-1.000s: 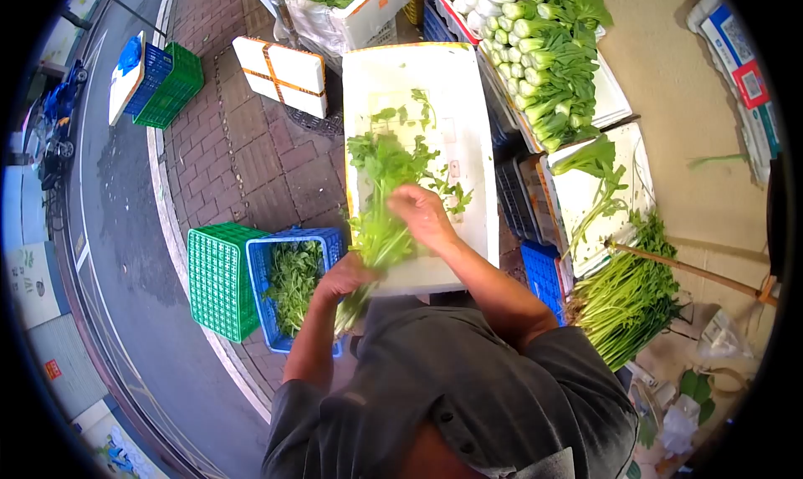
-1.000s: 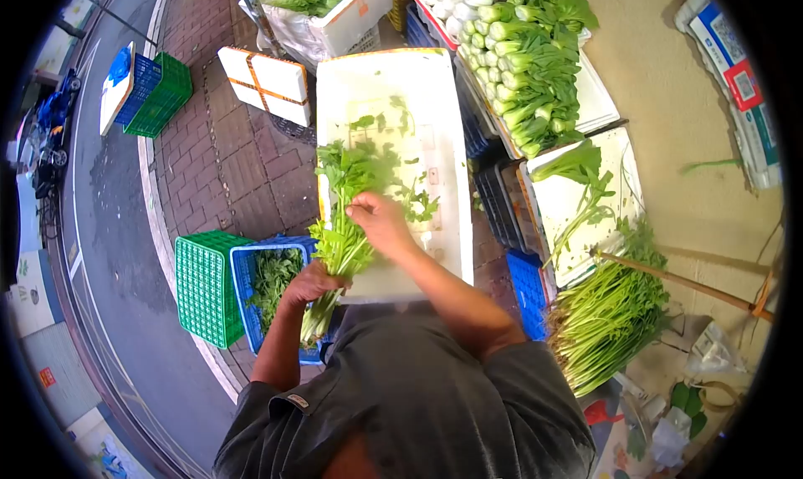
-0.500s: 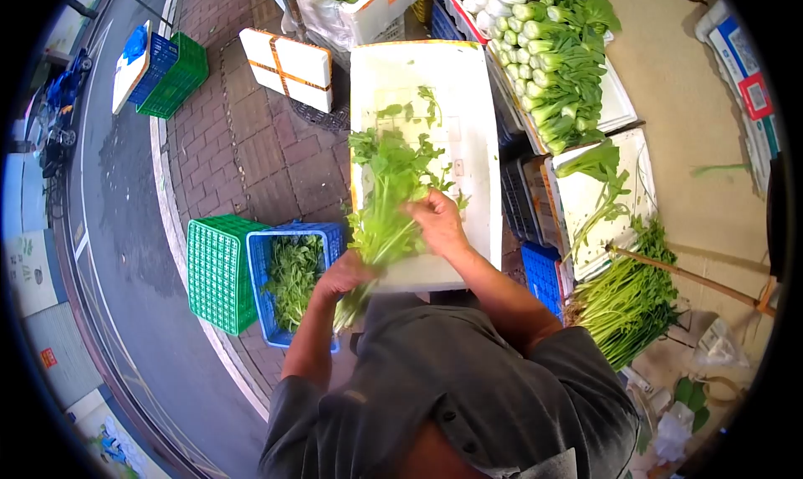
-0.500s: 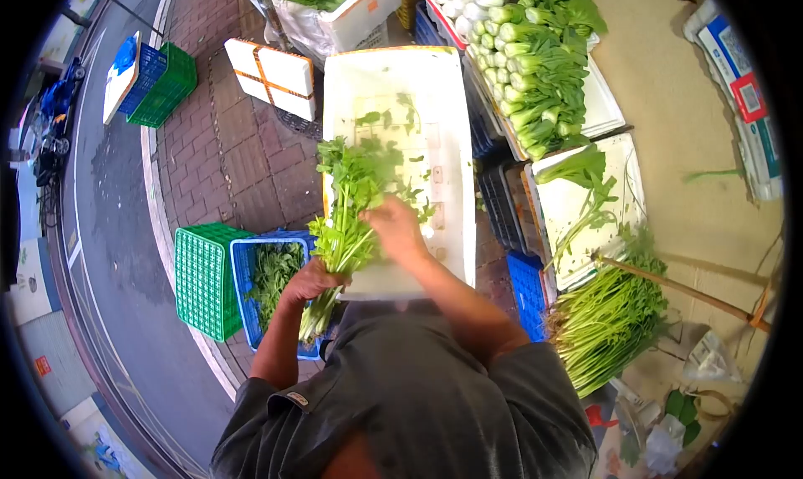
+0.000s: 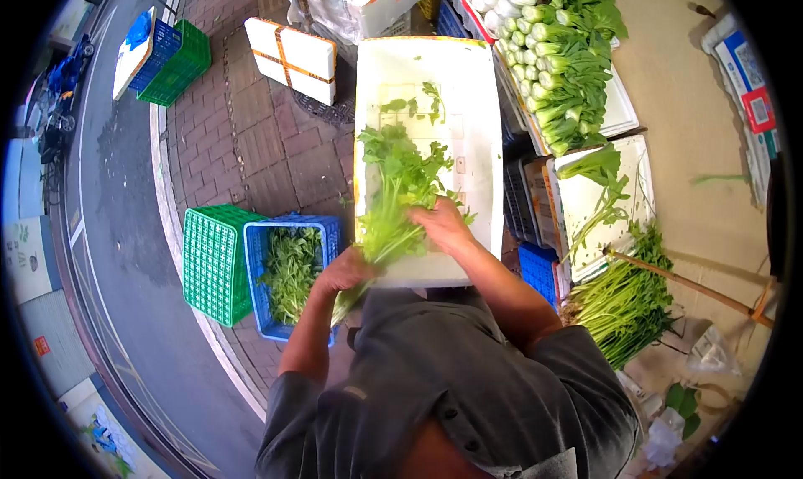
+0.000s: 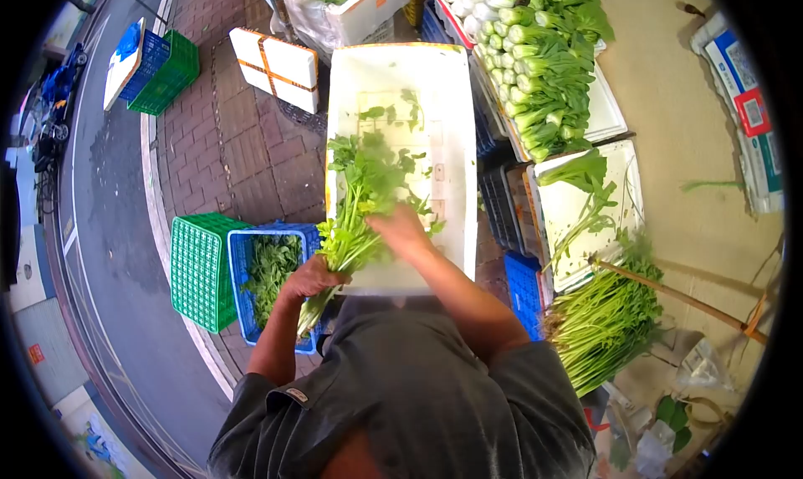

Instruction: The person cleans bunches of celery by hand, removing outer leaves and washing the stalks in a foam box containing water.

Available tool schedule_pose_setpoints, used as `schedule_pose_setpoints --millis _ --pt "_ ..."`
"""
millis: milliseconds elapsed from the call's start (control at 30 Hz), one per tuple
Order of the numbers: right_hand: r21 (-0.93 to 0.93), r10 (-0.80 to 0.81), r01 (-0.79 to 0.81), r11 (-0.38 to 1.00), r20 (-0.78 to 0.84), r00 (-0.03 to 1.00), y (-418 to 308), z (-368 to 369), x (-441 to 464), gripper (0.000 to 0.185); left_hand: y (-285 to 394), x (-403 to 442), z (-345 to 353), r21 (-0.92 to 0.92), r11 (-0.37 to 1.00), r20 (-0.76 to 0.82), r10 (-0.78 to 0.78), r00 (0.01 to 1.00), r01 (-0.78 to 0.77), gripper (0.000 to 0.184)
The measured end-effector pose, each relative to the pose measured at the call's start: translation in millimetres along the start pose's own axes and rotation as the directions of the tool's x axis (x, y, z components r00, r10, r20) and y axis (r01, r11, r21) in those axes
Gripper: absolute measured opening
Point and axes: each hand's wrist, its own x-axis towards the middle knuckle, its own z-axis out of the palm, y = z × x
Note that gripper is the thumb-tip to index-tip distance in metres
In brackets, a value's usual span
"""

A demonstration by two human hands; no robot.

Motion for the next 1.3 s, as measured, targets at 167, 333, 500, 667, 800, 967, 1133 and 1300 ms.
schedule_pose_setpoints --millis 167,333,500,667,800,967,1133,1300 --pt "0.134 -0.296 0.305 0.943 -0.084 0.951 15.6 9.9 -21.0 0.027 2.6 0.0 -1.4 0.026 0.999 0.0 0.018 1.0 -0.018 0.035" --pt "0.12 -0.277 0.279 0.953 -0.031 0.96 33.1 12.5 -17.3 0.036 -6.5 2.7 -6.2 0.005 1.0 0.037 0.006 0.999 -0.006 0.044" --pt "0.371 -0.337 0.345 0.862 -0.089 0.937 10.8 20.7 -28.2 0.041 -1.6 -2.3 -8.4 0.015 1.0 0.032 -0.027 0.999 0.026 0.036" --pt "0.196 -0.377 0.351 0.915 0.112 0.92 20.3 6.3 -26.4 0.044 12.8 -9.7 -2.0 -0.077 0.993 0.027 0.089 0.996 -0.087 0.038" --pt "-0.503 -0.552 0.555 0.663 0.174 0.816 16.6 -6.9 -17.0 0.038 3.5 -13.0 -8.5 0.043 0.999 0.038 0.013 0.999 -0.014 0.038" --pt "-0.66 -0.557 0.683 0.314 0.454 0.695 -0.7 -15.5 -29.4 0.035 -46.1 -8.4 -22.6 0.182 0.983 0.043 -0.04 0.998 0.032 0.036" --pt "-0.728 -0.484 0.644 0.234 0.487 0.727 -15.3 -9.2 -34.1 0.02 -30.9 -21.9 -8.9 0.132 0.986 -0.021 0.107 0.994 -0.104 0.022" --pt "-0.737 -0.52 0.576 0.353 0.357 0.776 -8.6 5.5 -30.5 0.021 -77.7 -13.1 -13.1 0.119 0.974 0.02 0.193 0.981 -0.194 0.023"
